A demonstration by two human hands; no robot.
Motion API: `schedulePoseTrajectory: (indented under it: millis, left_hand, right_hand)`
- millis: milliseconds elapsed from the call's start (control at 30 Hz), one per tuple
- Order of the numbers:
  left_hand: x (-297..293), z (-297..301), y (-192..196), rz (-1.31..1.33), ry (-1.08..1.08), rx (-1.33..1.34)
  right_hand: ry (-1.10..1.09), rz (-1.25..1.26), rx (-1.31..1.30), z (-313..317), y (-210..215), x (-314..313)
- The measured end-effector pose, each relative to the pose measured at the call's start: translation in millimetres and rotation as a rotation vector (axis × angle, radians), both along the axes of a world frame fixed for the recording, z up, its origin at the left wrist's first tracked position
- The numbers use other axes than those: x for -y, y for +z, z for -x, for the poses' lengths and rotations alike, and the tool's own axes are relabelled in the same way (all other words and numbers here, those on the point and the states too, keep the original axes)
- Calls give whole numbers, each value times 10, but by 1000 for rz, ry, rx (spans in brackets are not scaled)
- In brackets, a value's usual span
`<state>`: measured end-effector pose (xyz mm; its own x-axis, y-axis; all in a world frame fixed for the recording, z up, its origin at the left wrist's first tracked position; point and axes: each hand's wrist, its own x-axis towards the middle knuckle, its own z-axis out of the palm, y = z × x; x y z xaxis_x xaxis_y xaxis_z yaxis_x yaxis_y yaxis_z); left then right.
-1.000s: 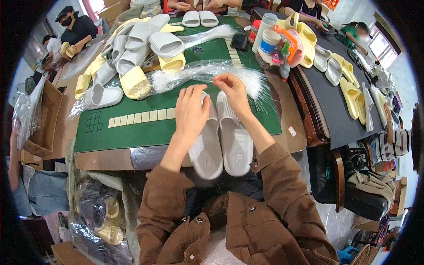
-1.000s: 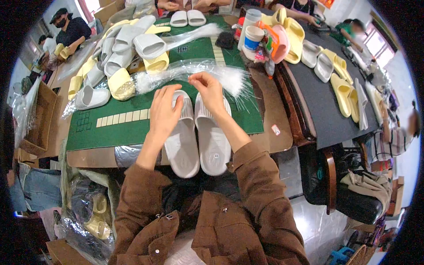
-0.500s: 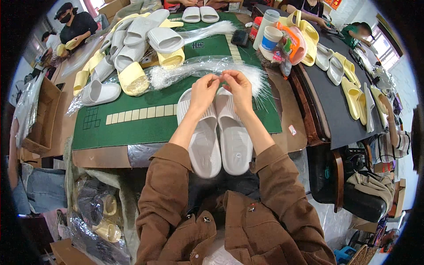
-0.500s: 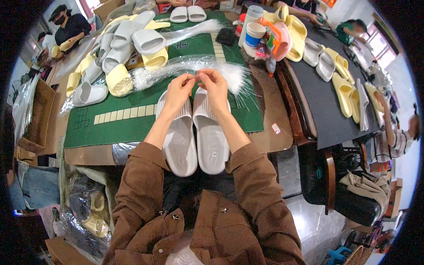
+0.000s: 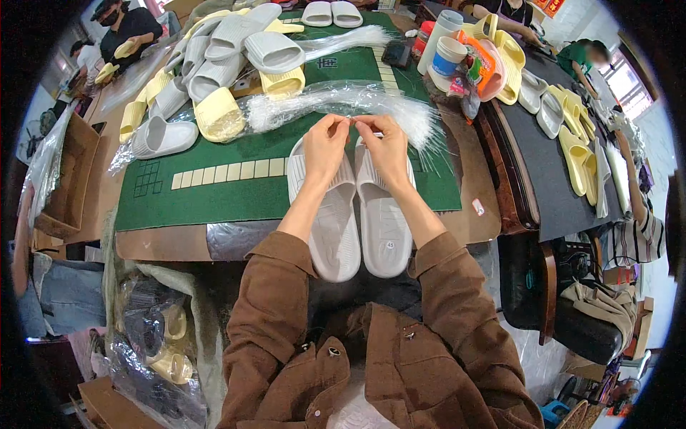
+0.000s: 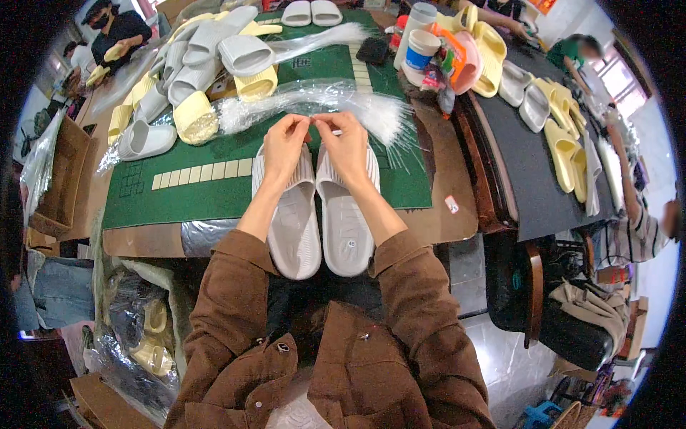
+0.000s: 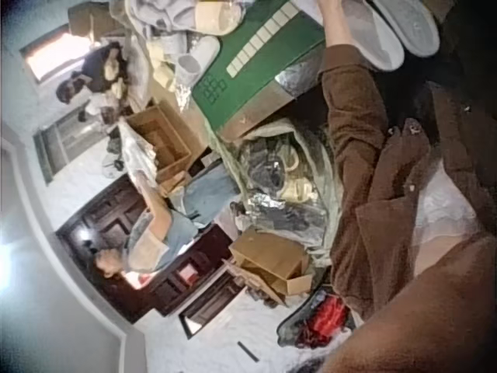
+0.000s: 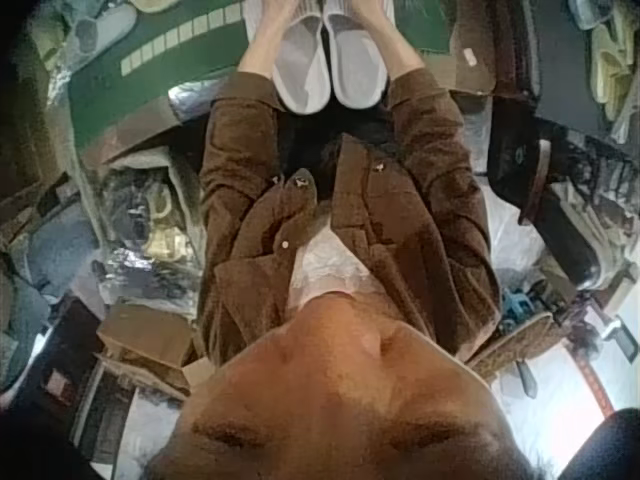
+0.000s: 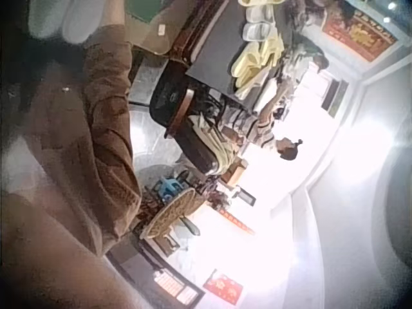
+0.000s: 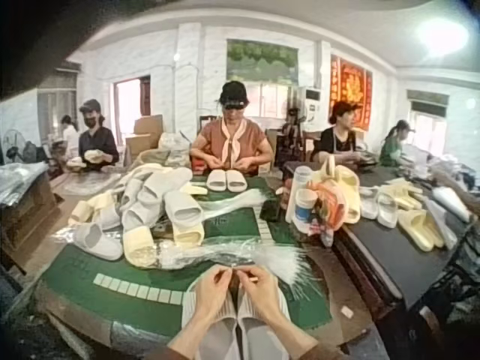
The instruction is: The person assembles plastic slippers by inserting white elastic bands into the slots of the footwear. They handle multiple pairs of slippers in various colors, including yellow, black, and white, picking them from a pile, threading the bands, and placing the finished pairs into a large sack.
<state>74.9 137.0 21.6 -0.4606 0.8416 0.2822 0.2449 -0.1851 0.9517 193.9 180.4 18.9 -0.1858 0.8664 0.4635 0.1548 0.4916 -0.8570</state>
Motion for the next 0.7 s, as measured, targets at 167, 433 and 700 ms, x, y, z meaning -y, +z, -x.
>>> schedulePoseTrajectory:
  millis: [167, 433, 700]
  left_hand:
    - [-4, 10, -95, -75, 59, -110]
    - [16, -30, -128, -156, 100, -199]
    - [14, 25, -120, -42, -45, -11]
  right_hand:
    - [-6, -36, -19, 21, 23, 31]
    - [-16, -114, 82, 28, 16, 39]
    - [27, -56, 24, 21, -12, 30]
